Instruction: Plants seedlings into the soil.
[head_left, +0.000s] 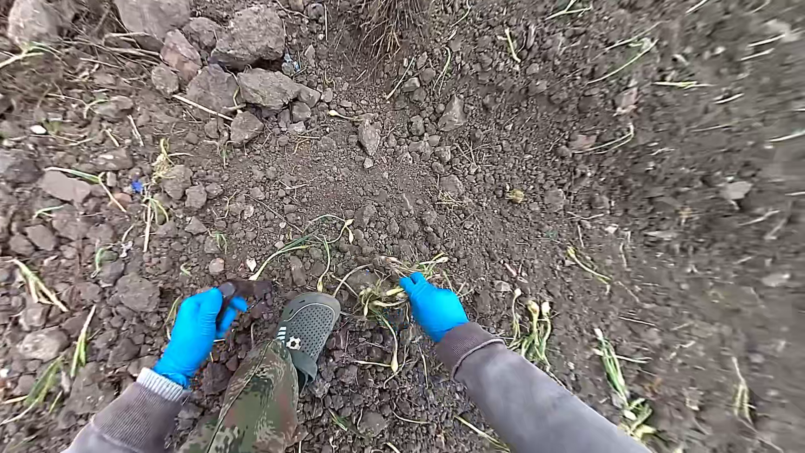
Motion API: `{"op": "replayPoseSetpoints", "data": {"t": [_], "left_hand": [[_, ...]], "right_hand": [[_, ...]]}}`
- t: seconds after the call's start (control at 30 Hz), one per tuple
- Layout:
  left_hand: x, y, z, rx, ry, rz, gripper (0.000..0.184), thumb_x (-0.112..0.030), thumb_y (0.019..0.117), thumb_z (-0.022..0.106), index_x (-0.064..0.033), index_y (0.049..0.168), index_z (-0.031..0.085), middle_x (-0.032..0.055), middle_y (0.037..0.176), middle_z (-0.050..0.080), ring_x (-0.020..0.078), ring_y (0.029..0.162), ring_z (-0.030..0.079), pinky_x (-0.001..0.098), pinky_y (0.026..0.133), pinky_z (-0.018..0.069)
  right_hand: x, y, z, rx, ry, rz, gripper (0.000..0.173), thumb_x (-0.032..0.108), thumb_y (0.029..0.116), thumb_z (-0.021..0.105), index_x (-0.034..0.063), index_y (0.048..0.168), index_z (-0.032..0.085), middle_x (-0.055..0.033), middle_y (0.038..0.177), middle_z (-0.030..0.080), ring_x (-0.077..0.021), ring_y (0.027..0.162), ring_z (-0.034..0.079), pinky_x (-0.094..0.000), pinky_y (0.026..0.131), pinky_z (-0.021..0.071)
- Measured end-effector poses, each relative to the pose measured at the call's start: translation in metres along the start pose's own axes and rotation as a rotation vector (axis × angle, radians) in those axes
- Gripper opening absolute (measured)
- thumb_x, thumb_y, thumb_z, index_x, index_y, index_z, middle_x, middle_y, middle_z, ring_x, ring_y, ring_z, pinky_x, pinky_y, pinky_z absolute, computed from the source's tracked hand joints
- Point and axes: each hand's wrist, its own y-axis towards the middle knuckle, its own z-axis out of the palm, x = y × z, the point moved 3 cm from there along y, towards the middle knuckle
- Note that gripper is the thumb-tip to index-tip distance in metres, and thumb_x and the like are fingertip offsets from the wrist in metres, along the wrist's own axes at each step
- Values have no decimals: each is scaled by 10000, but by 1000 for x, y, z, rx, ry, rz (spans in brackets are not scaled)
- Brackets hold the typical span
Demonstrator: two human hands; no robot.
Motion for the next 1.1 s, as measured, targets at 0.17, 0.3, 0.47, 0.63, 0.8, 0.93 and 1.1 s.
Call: {"op": "replayPoseSetpoints", "data": {"t": [0.17,0.3,0.47,0.63,0.8,0.93,1.1], "left_hand": [[-6,4,4,-19,-3,-6,586,-538,1019,314,-135,821,689,-95,542,557,4,410,439,168,397,374],[-5,4,3,-13,-4,-20,595,-551,1021,322,-132,824,695,-96,544,560,8,417,450,173,403,378],[-8,5,2,-2,21,-16,653,-629,1003,322,-128,817,697,-77,537,550,25,407,440,185,395,375],[-6,6,-1,28,6,-6,691,-722,964,356,-143,818,705,-86,546,548,11,415,430,173,403,363],[-2,4,-2,17,-42,-4,700,-765,935,387,-157,798,706,-86,543,547,13,418,434,173,405,366],[-1,5,-2,18,-99,-24,668,-765,909,453,-163,787,718,-100,545,558,-6,427,448,161,414,370],[-37,-10,-17,43,-104,19,656,-799,886,473,-201,821,733,-106,599,602,-20,455,474,149,425,386]], "right_hand": [[-146,-43,34,222,-22,430,887,171,890,771,157,1640,297,-288,1622,336,-535,1090,661,-683,866,550],[-62,-21,17,35,24,183,691,5,942,588,193,1588,434,-68,1672,367,-432,1020,721,-640,793,578],[116,47,-5,-26,23,-343,876,-45,917,628,345,1636,312,-171,1508,503,-386,872,703,-563,721,583],[146,75,-20,112,-14,-253,411,-23,989,543,82,1386,564,-221,1333,612,-433,1054,688,-593,832,562],[41,25,-17,163,-88,-67,438,39,1004,531,130,1433,543,-196,1316,635,-432,1009,701,-609,814,565],[-54,-7,0,333,-108,175,736,22,905,643,115,1587,382,-265,1518,478,-521,1101,657,-690,864,541],[40,22,-37,131,34,-56,576,94,1044,429,202,1609,391,-99,1616,451,-412,1084,708,-619,850,562]]}}
